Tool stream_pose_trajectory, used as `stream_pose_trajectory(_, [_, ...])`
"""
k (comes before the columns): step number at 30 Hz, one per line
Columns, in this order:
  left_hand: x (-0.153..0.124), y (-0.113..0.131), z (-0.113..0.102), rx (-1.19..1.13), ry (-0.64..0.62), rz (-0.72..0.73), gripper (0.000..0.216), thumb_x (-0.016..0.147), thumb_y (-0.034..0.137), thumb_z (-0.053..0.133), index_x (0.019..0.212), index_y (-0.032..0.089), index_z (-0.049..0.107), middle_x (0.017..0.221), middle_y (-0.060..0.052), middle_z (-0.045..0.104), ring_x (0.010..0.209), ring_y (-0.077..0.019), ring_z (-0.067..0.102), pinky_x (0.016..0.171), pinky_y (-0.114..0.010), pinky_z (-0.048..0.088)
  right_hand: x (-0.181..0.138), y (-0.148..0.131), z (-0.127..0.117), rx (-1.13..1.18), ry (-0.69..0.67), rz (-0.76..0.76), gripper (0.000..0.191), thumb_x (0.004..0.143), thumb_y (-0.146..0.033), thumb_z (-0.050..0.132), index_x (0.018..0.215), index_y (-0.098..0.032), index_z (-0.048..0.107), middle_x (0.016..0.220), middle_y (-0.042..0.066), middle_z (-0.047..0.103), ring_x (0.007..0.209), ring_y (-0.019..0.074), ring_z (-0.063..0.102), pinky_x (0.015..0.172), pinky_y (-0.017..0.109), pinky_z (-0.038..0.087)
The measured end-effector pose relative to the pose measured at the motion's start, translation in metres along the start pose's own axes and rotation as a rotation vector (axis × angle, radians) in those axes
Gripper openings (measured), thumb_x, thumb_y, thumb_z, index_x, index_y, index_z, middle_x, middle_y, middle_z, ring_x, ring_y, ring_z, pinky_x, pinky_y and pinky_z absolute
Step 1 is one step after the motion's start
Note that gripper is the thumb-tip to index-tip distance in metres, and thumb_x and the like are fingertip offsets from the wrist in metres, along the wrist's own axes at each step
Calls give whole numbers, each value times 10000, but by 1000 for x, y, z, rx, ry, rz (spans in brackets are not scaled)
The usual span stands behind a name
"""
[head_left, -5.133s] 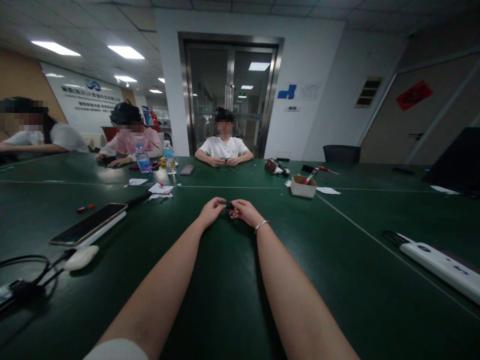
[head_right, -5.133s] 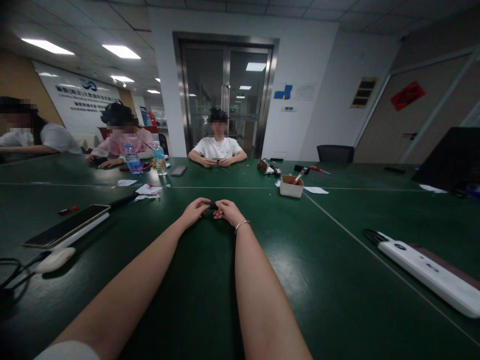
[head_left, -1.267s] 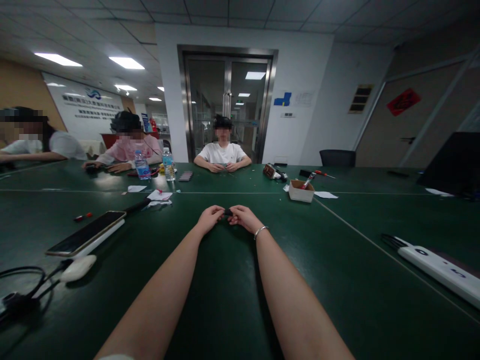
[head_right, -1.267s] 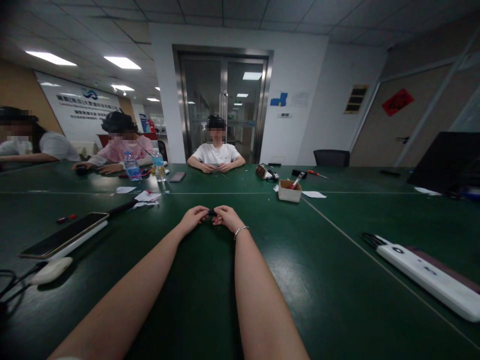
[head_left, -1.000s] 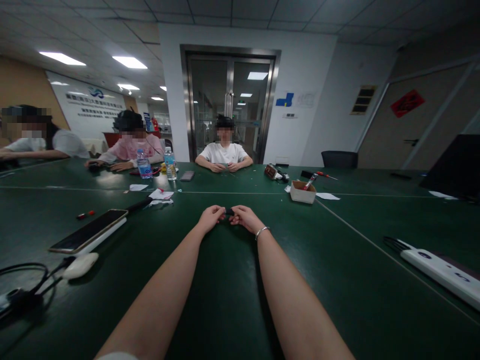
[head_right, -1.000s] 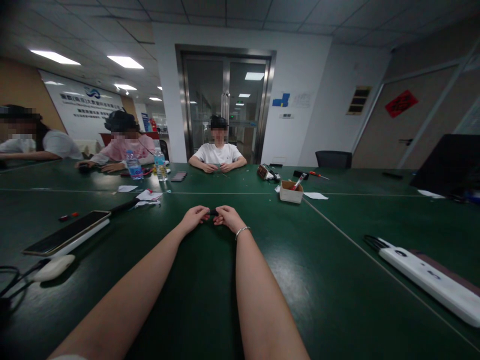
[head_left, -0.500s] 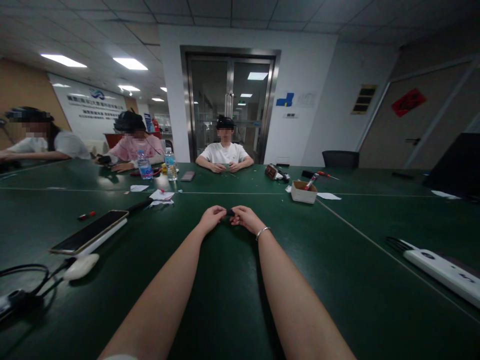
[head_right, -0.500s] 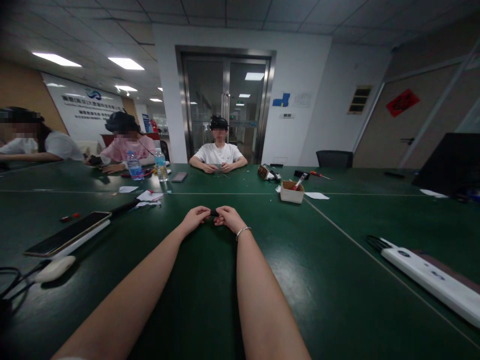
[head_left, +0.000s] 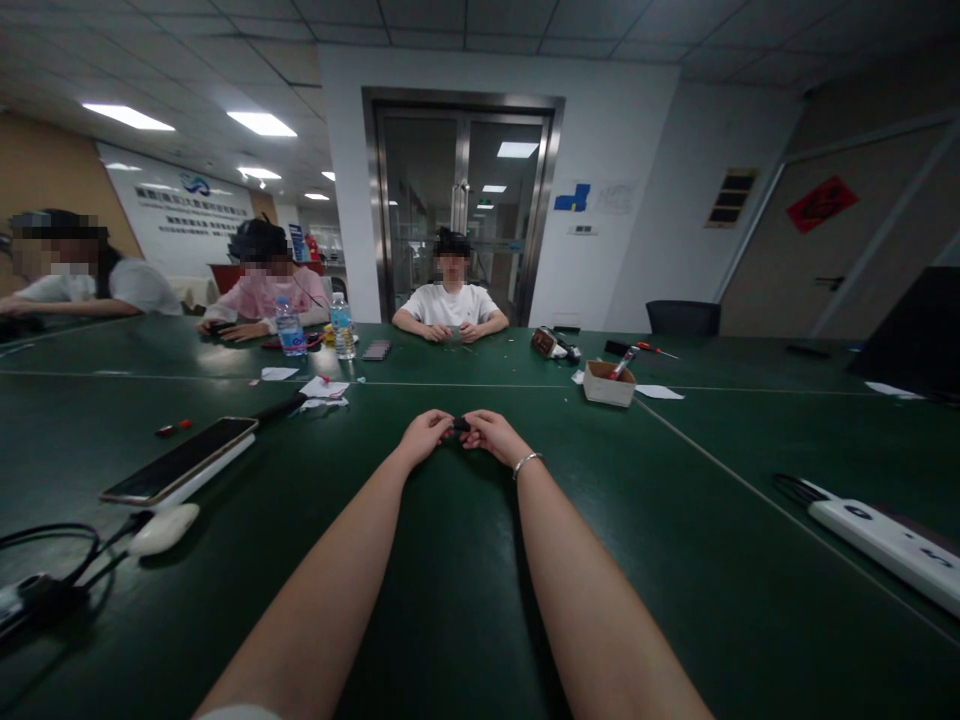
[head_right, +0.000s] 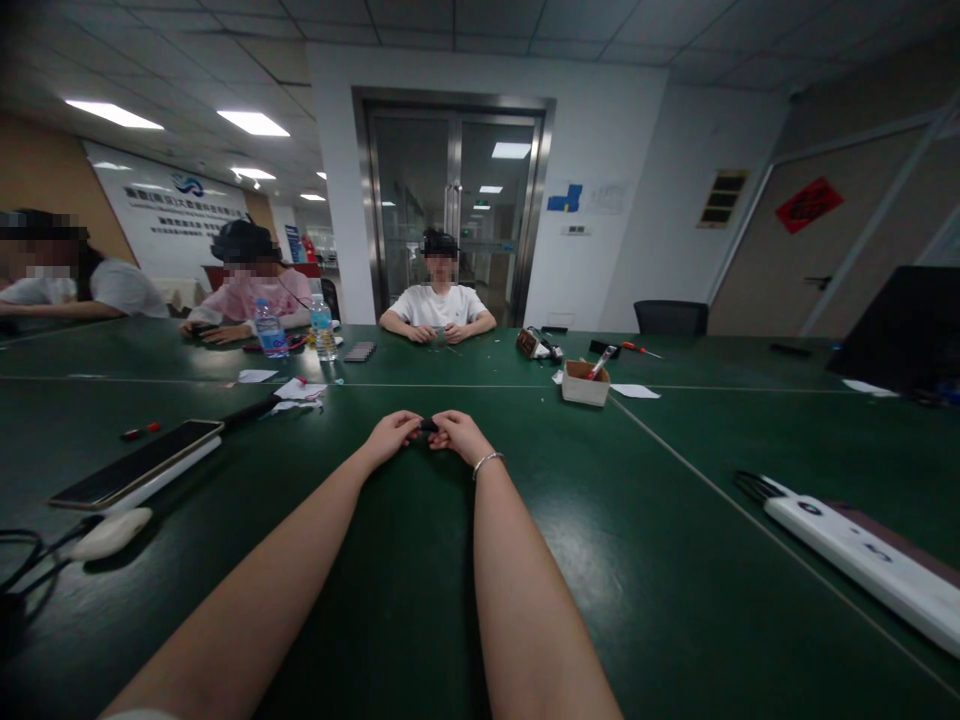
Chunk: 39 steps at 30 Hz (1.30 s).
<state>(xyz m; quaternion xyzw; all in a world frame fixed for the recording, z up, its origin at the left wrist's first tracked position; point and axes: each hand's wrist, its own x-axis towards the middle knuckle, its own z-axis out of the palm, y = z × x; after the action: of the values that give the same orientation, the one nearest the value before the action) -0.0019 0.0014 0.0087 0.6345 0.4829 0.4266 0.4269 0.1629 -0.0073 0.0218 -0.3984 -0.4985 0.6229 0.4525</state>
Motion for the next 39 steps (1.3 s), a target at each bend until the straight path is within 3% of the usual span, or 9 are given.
stream_pose_trajectory(6, [2, -3, 0, -7, 6, -15, 270, 795, 362, 505, 907, 135, 600, 786, -60, 643, 700, -128, 585, 570, -219, 423, 1, 1, -1, 5, -3, -12, 45, 854, -139, 522, 821, -120, 546, 511, 7, 586, 424, 77, 543, 505, 216, 536])
stream_pose_trajectory(14, [-2, 1, -1, -34, 24, 24, 240, 720, 269, 608, 927, 149, 600, 914, -75, 646, 790, -147, 592, 584, -220, 438, 2, 2, -2, -2, -14, -16, 48, 850, -160, 536, 827, -119, 547, 522, 17, 601, 419, 76, 545, 507, 219, 536])
stream_pose_trajectory(20, [3, -3, 1, 8, 11, -48, 271, 781, 371, 527, 905, 140, 593, 777, -53, 643, 678, -127, 585, 547, -216, 414, 1, 2, -1, 4, -3, -8, 38, 844, -148, 538, 817, -122, 543, 504, 6, 585, 421, 79, 543, 513, 232, 542])
stream_pose_trajectory(24, [4, -7, 0, -19, 0, 0, 270, 750, 339, 565, 943, 152, 597, 845, -57, 644, 734, -132, 585, 569, -218, 416, 2, 2, -1, 2, -5, -7, 41, 844, -154, 545, 825, -119, 548, 519, 18, 598, 426, 81, 549, 519, 234, 542])
stream_pose_trajectory(39, [2, -3, 1, -26, -6, 6, 254, 754, 320, 555, 935, 147, 597, 808, -49, 636, 693, -121, 566, 564, -216, 403, 1, 0, 0, -11, 2, 5, 43, 858, -143, 518, 833, -116, 542, 512, 15, 598, 423, 74, 545, 516, 222, 544])
